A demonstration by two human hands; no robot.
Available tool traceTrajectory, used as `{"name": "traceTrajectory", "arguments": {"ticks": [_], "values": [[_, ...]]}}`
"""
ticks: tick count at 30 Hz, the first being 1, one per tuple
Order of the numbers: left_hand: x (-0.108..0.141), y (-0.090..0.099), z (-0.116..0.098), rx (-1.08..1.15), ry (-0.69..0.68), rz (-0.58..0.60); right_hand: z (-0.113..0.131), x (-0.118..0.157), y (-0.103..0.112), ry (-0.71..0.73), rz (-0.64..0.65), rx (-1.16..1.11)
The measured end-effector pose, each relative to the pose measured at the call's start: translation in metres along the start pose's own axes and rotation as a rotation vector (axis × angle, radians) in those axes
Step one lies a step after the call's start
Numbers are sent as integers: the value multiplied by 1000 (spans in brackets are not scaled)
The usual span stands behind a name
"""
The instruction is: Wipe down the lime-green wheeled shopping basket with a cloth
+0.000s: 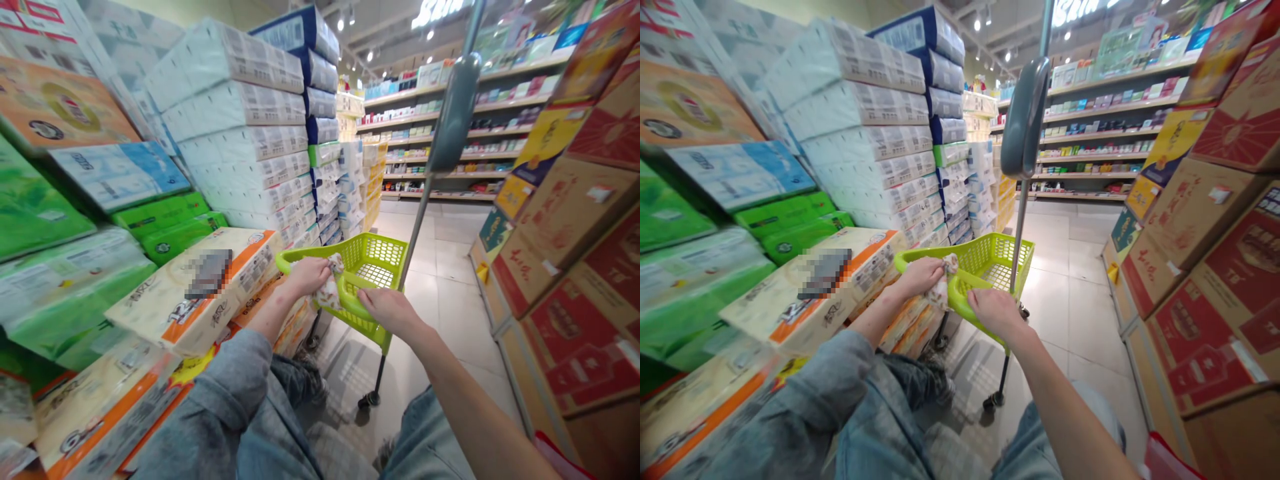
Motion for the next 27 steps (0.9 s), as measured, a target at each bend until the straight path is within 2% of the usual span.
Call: {"name": "traceTrajectory", "arguments": {"ticks": [3, 6, 9, 12, 16, 19, 21, 23, 25, 27], "values": [[-9, -1, -11, -46, 74, 68, 7, 2, 7, 72, -81, -99], [-10, 0, -14, -25, 95, 62, 17, 8, 20, 302, -215, -153], [-5, 2, -14, -1, 82, 25, 26, 15, 28, 488, -287, -84], [10, 3, -20, 53, -8, -40, 27, 18, 31, 511, -299, -36], [36, 9, -32, 197, -222, -219, 26, 20, 31, 541, -255, -30], [39, 10, -26, 232, -285, -216, 26, 20, 30, 585, -205, -23], [29, 8, -13, 200, -196, -168, 29, 18, 27, 606, -176, -17], [19, 6, 4, 148, -24, -176, 32, 16, 23, 617, -154, -18], [16, 5, 15, 117, 132, -257, 34, 13, 19, 608, -151, -34], [22, 2, 14, 127, 215, -374, 33, 9, 15, 553, -171, -73]]}}
Point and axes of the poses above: each hand's wrist, its own x-axis away from the middle knuckle, its own y-axis out of the back of the hand, z = x × y, the point moved 5 cm from there along -x, towards the middle knuckle, and after that the axes turned 3 degrees about y, right-handed, at the moved point
